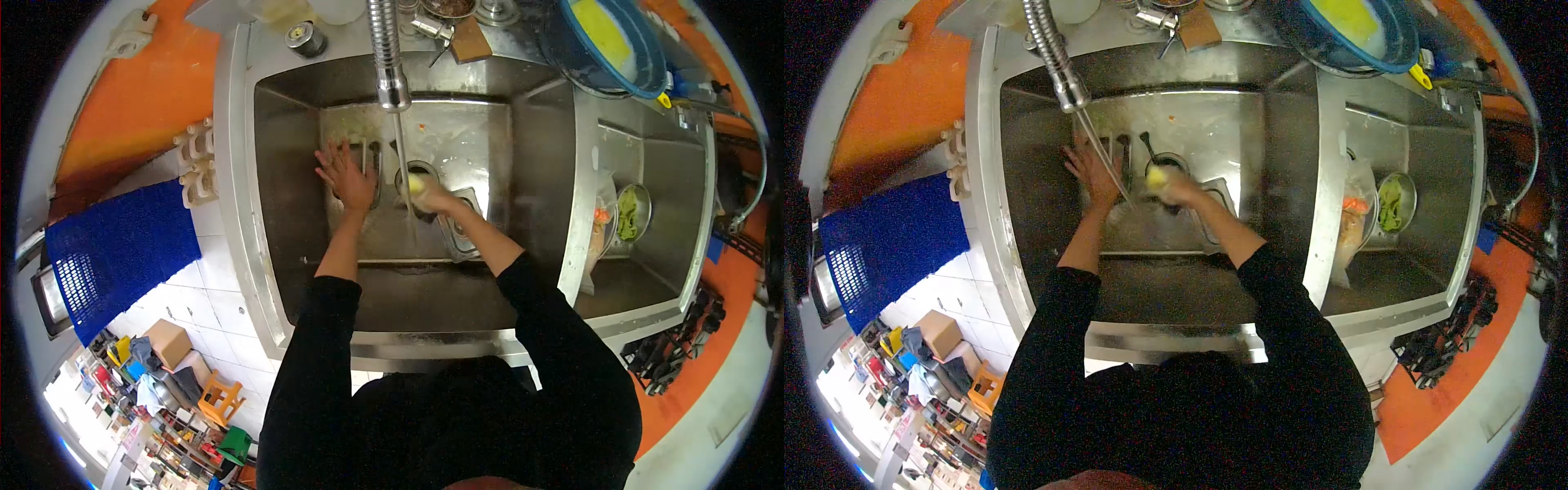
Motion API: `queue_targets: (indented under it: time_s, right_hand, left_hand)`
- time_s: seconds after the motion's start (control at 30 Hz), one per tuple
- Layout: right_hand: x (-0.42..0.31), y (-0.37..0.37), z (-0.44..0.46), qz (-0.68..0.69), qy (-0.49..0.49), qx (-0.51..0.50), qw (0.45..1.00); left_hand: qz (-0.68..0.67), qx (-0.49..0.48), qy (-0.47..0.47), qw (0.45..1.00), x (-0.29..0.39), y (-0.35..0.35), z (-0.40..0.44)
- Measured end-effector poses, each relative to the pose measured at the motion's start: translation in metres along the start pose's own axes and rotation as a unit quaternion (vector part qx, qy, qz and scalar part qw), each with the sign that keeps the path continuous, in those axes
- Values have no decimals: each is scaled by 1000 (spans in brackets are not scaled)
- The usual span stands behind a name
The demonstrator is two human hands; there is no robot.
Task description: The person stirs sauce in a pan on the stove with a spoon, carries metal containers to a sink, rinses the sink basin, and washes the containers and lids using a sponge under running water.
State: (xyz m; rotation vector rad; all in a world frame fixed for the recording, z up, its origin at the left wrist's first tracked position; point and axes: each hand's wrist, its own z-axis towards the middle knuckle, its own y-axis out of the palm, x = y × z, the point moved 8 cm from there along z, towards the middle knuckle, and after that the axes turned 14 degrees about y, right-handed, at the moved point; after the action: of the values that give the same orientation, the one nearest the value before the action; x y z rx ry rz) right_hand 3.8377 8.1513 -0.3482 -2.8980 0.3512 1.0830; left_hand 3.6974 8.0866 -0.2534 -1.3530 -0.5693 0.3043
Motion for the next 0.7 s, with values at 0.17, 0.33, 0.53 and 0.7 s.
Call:
queue_targets:
  time_s: [0.17, 0.33, 0.53, 0.7]
  right_hand:
    - [49, -86, -50, 309, 153, 135, 929]
    - [56, -79, -108, 290, 224, 107, 924]
    - [29, -103, -109, 140, 21, 252, 957]
    - [-98, -42, -170, 23, -208, 327, 922]
  left_hand:
    - [-209, -124, -1, 970, 96, 14, -49]
    - [-124, -220, -130, 959, 107, 72, -73]
    - [-553, -197, -315, 746, 93, 77, -76]
    - [-846, -2, -378, 376, 141, 55, -67]
